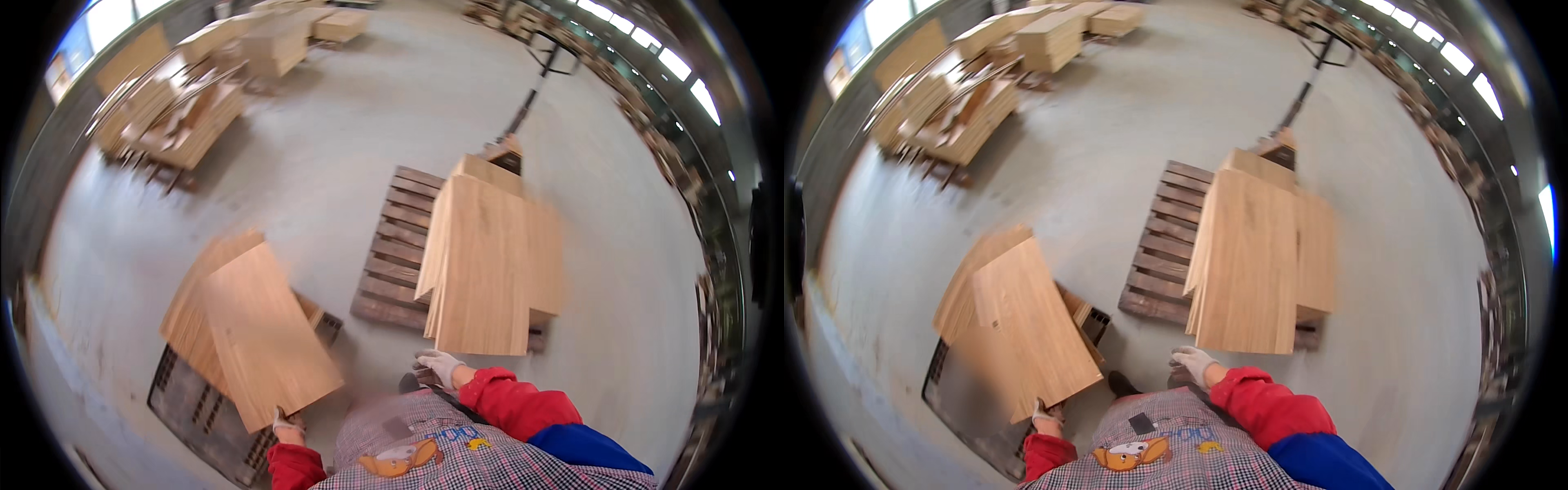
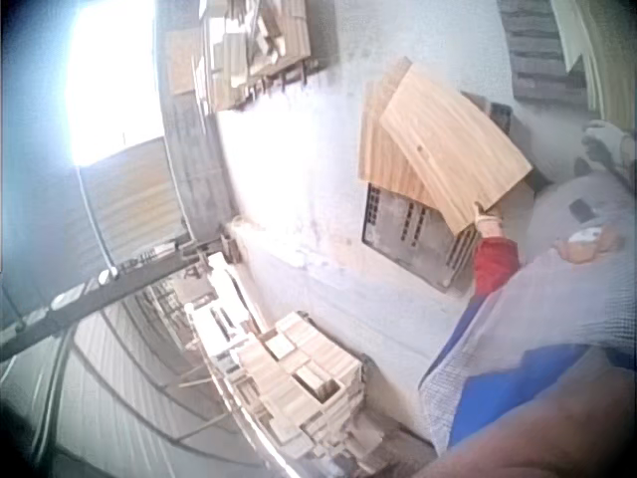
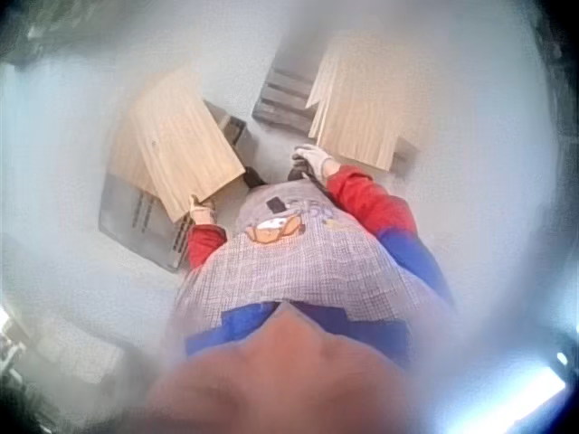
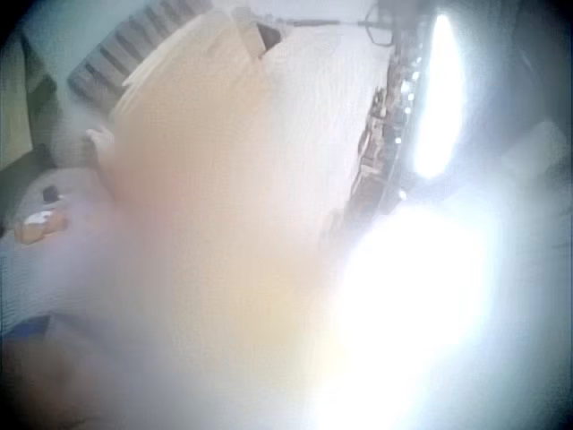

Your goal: The person moves wooden panels from one stack to another on separate pallets, then carries a panel to an industrial machine and places it on the machine bed.

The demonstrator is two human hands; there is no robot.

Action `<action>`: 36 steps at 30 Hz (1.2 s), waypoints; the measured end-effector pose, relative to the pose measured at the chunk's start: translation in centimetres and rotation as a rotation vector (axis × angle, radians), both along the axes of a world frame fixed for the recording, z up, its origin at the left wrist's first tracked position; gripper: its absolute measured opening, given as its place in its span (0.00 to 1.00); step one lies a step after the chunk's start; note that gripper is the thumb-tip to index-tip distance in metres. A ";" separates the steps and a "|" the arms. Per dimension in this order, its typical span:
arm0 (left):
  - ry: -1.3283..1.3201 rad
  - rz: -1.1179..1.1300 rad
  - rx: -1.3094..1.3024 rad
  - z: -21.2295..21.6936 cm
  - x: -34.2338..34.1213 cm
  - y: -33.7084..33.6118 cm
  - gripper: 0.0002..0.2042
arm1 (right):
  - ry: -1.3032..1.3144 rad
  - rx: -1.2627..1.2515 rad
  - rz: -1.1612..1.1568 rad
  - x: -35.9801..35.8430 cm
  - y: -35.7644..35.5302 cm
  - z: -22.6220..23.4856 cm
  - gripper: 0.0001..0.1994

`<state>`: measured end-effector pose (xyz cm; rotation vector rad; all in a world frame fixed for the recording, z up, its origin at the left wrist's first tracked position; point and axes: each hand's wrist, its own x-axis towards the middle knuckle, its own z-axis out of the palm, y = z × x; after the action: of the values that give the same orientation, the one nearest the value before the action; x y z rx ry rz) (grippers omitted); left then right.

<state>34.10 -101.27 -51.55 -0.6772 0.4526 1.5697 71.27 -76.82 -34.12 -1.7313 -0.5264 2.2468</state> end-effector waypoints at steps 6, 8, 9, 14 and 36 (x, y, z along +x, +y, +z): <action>0.490 -0.670 -0.903 -0.7 -3.1 2.2 0.08 | -0.202 0.030 -0.291 8.7 -7.0 1.5 0.16; 0.486 -0.802 -0.734 -1.9 -3.8 4.6 0.07 | -0.242 -0.008 -0.424 12.0 -10.4 1.2 0.14; 0.428 -0.804 -0.499 -3.3 -4.4 6.5 0.07 | -0.245 -0.039 -0.479 13.4 -11.9 0.8 0.13; 0.413 -0.757 0.045 -3.6 1.5 18.6 0.05 | -0.377 -0.063 -0.608 21.0 -16.5 -4.4 0.09; 1.776 -1.453 -0.191 6.1 38.4 23.7 0.25 | -1.011 0.275 0.169 35.9 5.9 -9.9 0.28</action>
<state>72.55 -77.59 -45.45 1.0412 1.8200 0.2617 107.14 -70.94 -44.07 -2.6192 -1.1252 1.1220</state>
